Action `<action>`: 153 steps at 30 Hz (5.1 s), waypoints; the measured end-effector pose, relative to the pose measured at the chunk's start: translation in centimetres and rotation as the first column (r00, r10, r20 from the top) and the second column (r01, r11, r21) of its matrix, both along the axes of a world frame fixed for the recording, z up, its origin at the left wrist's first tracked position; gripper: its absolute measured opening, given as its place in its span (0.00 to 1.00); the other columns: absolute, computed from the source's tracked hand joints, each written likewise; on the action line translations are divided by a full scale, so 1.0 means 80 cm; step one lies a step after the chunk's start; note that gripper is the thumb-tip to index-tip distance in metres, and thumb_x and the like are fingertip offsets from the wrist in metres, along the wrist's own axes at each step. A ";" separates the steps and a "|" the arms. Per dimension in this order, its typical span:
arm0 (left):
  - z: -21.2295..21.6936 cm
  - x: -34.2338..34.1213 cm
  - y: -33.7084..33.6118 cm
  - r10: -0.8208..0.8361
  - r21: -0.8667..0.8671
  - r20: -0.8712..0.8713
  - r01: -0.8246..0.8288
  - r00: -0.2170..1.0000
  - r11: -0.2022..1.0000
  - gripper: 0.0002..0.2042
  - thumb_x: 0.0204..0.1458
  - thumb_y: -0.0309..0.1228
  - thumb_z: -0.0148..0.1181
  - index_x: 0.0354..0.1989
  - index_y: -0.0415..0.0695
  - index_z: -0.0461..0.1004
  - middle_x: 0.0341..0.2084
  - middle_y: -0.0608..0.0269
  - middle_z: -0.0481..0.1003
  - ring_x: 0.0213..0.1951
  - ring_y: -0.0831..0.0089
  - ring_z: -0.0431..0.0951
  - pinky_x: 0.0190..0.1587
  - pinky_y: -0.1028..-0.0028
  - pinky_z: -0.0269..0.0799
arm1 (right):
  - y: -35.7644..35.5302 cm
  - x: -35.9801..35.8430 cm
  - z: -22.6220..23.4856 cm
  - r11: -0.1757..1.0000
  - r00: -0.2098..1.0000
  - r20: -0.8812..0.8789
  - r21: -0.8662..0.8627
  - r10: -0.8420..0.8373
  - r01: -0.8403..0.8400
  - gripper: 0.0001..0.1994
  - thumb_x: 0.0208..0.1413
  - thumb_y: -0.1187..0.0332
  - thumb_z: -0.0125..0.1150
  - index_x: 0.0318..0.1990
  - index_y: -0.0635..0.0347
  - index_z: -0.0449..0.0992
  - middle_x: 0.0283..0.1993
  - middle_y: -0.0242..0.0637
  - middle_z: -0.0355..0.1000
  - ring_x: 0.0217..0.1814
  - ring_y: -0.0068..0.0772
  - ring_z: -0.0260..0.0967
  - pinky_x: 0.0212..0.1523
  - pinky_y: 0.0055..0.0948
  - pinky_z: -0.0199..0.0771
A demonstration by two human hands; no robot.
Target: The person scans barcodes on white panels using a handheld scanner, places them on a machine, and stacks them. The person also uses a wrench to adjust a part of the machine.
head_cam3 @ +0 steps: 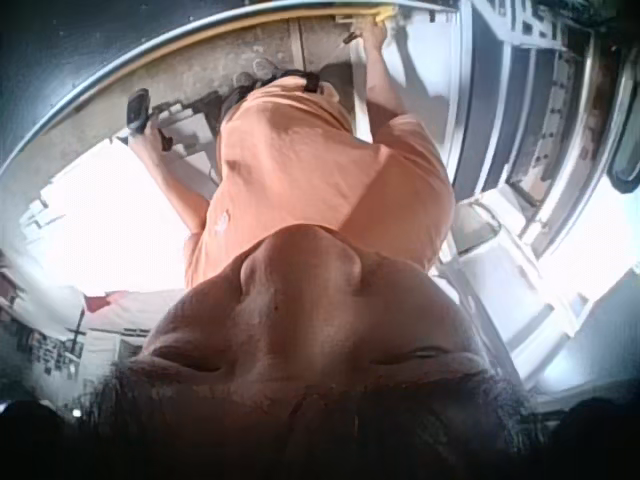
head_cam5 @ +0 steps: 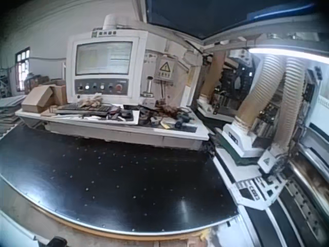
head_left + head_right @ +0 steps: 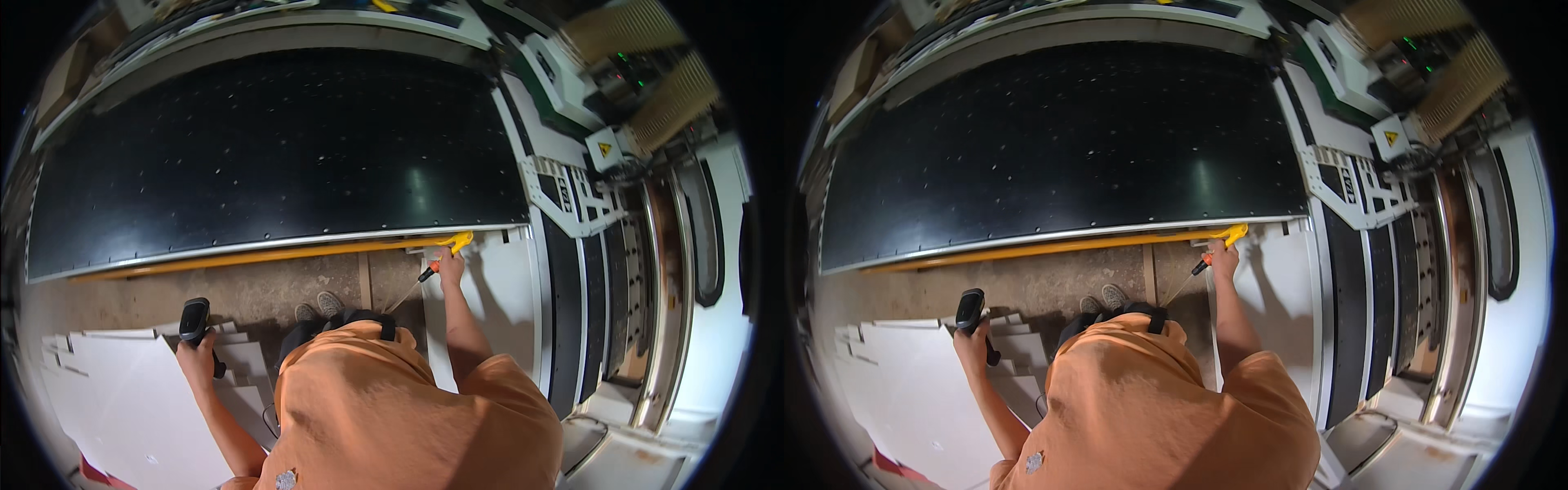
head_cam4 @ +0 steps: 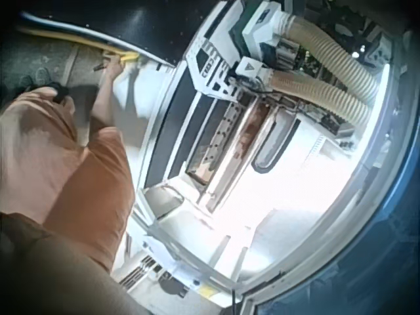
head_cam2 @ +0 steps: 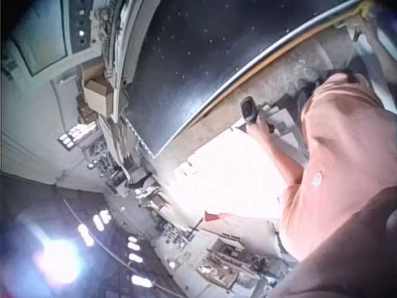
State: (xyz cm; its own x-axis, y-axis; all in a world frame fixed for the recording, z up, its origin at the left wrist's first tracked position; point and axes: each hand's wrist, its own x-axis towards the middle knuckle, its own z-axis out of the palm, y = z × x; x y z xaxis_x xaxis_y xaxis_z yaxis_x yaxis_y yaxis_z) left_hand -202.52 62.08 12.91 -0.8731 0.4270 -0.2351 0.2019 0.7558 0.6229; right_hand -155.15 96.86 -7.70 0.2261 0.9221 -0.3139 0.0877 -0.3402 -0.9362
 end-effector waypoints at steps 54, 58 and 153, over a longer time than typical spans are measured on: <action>-0.096 -0.112 0.352 -0.262 0.719 0.358 -0.086 0.896 0.689 0.16 0.59 0.40 0.60 0.33 0.37 0.73 0.23 0.58 0.76 0.28 0.71 0.77 0.34 0.72 0.71 | 0.167 0.020 0.187 0.858 0.815 0.271 0.200 -0.512 0.472 0.26 0.67 0.47 0.50 0.47 0.69 0.70 0.37 0.53 0.75 0.31 0.50 0.73 0.33 0.44 0.73; -0.088 -0.105 0.356 -0.201 0.633 0.368 -0.087 0.908 0.769 0.14 0.57 0.37 0.62 0.37 0.35 0.74 0.24 0.57 0.78 0.27 0.70 0.77 0.36 0.70 0.72 | 0.175 0.020 0.164 0.870 0.824 0.284 0.111 -0.491 0.480 0.19 0.65 0.56 0.60 0.49 0.65 0.69 0.36 0.51 0.76 0.32 0.41 0.77 0.30 0.38 0.75; -0.035 -0.054 0.459 -0.533 0.659 0.427 0.152 0.730 0.737 0.16 0.58 0.40 0.61 0.35 0.36 0.74 0.23 0.57 0.78 0.27 0.70 0.78 0.35 0.72 0.71 | 0.194 0.013 0.259 0.981 0.988 0.049 0.134 -0.146 0.138 0.29 0.69 0.42 0.42 0.42 0.65 0.72 0.29 0.35 0.67 0.12 0.25 0.61 0.12 0.26 0.62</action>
